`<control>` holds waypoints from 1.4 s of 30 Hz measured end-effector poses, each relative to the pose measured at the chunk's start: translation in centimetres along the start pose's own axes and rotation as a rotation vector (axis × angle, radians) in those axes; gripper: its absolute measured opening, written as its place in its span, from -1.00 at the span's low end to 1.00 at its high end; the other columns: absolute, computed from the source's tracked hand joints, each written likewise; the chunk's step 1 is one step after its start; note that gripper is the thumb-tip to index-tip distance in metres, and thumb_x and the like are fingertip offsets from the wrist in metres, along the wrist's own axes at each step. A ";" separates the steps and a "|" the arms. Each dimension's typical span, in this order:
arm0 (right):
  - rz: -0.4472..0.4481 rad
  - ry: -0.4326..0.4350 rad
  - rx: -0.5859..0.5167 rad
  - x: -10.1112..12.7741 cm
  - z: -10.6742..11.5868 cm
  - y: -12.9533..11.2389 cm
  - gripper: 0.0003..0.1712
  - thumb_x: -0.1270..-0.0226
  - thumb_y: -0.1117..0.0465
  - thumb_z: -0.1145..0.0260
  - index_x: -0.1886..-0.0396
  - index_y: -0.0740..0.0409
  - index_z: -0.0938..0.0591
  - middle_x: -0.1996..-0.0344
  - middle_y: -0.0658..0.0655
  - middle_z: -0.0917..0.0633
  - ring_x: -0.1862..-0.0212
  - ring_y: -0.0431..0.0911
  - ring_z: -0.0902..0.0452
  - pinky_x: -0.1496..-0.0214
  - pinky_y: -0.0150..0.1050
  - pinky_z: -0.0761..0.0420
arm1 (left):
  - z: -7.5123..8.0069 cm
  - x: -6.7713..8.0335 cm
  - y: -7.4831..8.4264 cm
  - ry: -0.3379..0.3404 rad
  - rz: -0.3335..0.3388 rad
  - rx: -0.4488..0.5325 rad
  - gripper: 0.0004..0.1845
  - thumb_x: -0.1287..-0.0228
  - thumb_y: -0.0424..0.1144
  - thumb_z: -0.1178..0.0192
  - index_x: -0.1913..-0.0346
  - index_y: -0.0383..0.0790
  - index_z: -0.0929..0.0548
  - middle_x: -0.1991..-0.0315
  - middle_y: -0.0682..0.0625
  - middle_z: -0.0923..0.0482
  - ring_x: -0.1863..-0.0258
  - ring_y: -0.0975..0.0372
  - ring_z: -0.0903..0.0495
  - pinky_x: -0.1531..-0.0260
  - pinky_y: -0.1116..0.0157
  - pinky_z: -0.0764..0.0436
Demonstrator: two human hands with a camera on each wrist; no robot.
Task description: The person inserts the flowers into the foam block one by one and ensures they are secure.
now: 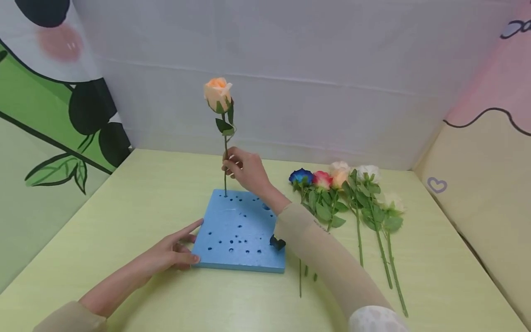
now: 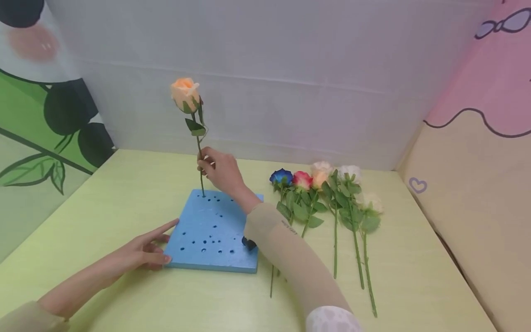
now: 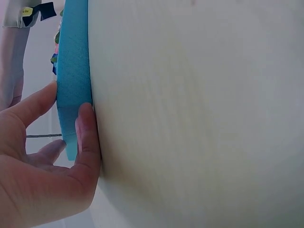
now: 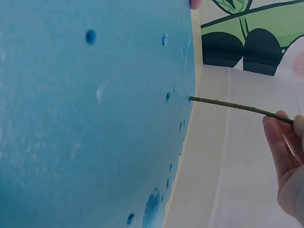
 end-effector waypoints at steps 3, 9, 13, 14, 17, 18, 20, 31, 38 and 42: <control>-0.009 -0.033 -0.015 0.0 -0.2 -0.1 -0.88 -0.48 0.21 -0.20 0.12 0.16 -0.60 0.27 0.15 -0.79 0.33 -0.17 -0.73 0.30 -0.47 -0.66 | 0.0 0.0 -0.2 0.001 0.007 -0.002 0.00 -0.23 -0.11 -0.36 -0.59 0.14 0.05 -0.40 -0.33 -0.20 0.17 0.16 -0.59 0.17 0.26 -0.63; -0.026 -0.043 0.008 0.1 -0.6 0.0 -0.82 -0.46 0.20 -0.23 0.02 0.11 -0.61 0.18 0.13 -0.79 0.25 -0.10 -0.74 0.28 -0.47 -0.66 | -0.1 -0.1 -0.3 0.000 0.014 -0.003 -0.01 -0.23 -0.11 -0.36 -0.59 0.14 0.04 -0.40 -0.33 -0.21 0.18 0.16 -0.60 0.17 0.26 -0.63; -0.034 -0.029 0.036 0.4 -0.8 0.2 -0.79 -0.43 0.22 -0.26 -0.02 0.08 -0.61 0.13 0.13 -0.78 0.21 -0.07 -0.75 0.26 -0.47 -0.66 | -0.2 -0.1 -0.2 -0.001 0.007 0.003 -0.01 -0.24 -0.13 -0.36 -0.59 0.13 0.04 -0.40 -0.34 -0.20 0.19 0.15 -0.60 0.18 0.25 -0.64; -0.034 -0.027 0.039 0.5 -0.8 0.2 -0.78 -0.42 0.23 -0.26 -0.02 0.09 -0.61 0.12 0.13 -0.78 0.20 -0.07 -0.75 0.24 -0.46 -0.66 | -0.2 -0.1 -0.1 -0.002 0.008 0.002 -0.01 -0.24 -0.13 -0.36 -0.59 0.13 0.04 -0.40 -0.34 -0.20 0.19 0.15 -0.60 0.18 0.25 -0.64; -0.026 -0.024 0.054 0.7 -1.0 0.3 -0.75 -0.41 0.23 -0.28 -0.04 0.11 -0.61 0.12 0.12 -0.78 0.20 -0.08 -0.75 0.21 -0.46 -0.65 | -0.2 0.0 -0.1 -0.002 0.015 -0.001 0.00 -0.23 -0.12 -0.36 -0.60 0.13 0.05 -0.41 -0.35 -0.19 0.21 0.15 -0.61 0.17 0.25 -0.64; -0.023 -0.024 0.055 0.7 -1.1 0.3 -0.75 -0.41 0.24 -0.28 -0.05 0.11 -0.61 0.13 0.12 -0.79 0.20 -0.08 -0.76 0.21 -0.46 -0.65 | -0.2 0.0 -0.1 0.000 0.020 -0.003 0.00 -0.23 -0.11 -0.36 -0.59 0.13 0.04 -0.42 -0.34 -0.18 0.22 0.15 -0.61 0.17 0.25 -0.64; -0.021 -0.027 0.046 0.7 -1.2 0.3 -0.75 -0.39 0.24 -0.29 -0.04 0.13 -0.60 0.15 0.13 -0.80 0.20 -0.07 -0.76 0.20 -0.46 -0.64 | -0.2 0.0 -0.1 0.001 0.024 -0.008 -0.01 -0.23 -0.10 -0.36 -0.59 0.14 0.04 -0.42 -0.34 -0.18 0.22 0.15 -0.61 0.16 0.26 -0.64; -0.059 -0.079 -0.031 0.1 -1.2 0.5 -0.80 -0.50 0.33 -0.13 -0.04 0.14 -0.55 0.26 0.18 -0.78 0.25 -0.08 -0.72 0.26 -0.43 -0.63 | -0.1 -0.1 0.1 -0.003 0.008 0.004 -0.02 -0.24 -0.13 -0.35 -0.59 0.12 0.03 -0.41 -0.34 -0.18 0.22 0.14 -0.60 0.17 0.26 -0.63; -0.077 -0.121 -0.041 0.1 -1.5 0.6 -0.83 -0.53 0.32 -0.08 -0.01 0.17 -0.53 0.25 0.18 -0.76 0.22 -0.03 -0.72 0.28 -0.44 -0.64 | -0.2 -0.1 0.0 -0.002 0.008 0.009 -0.02 -0.23 -0.14 -0.36 -0.59 0.11 0.02 -0.40 -0.34 -0.19 0.19 0.15 -0.60 0.16 0.25 -0.65; -0.086 -0.123 -0.073 0.1 -1.6 0.8 -0.87 -0.54 0.31 -0.07 0.04 0.19 -0.51 0.25 0.23 -0.74 0.22 -0.05 -0.70 0.18 -0.28 -0.74 | -0.1 -0.2 0.0 -0.002 -0.007 0.010 -0.01 -0.23 -0.13 -0.36 -0.59 0.11 0.03 -0.40 -0.34 -0.20 0.19 0.15 -0.61 0.15 0.23 -0.66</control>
Point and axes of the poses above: each hand's wrist, its own x-axis away from the middle knuckle, its own z-axis out of the back of the hand, y = z × x, the point moved 2 cm from there along -x, towards the middle knuckle
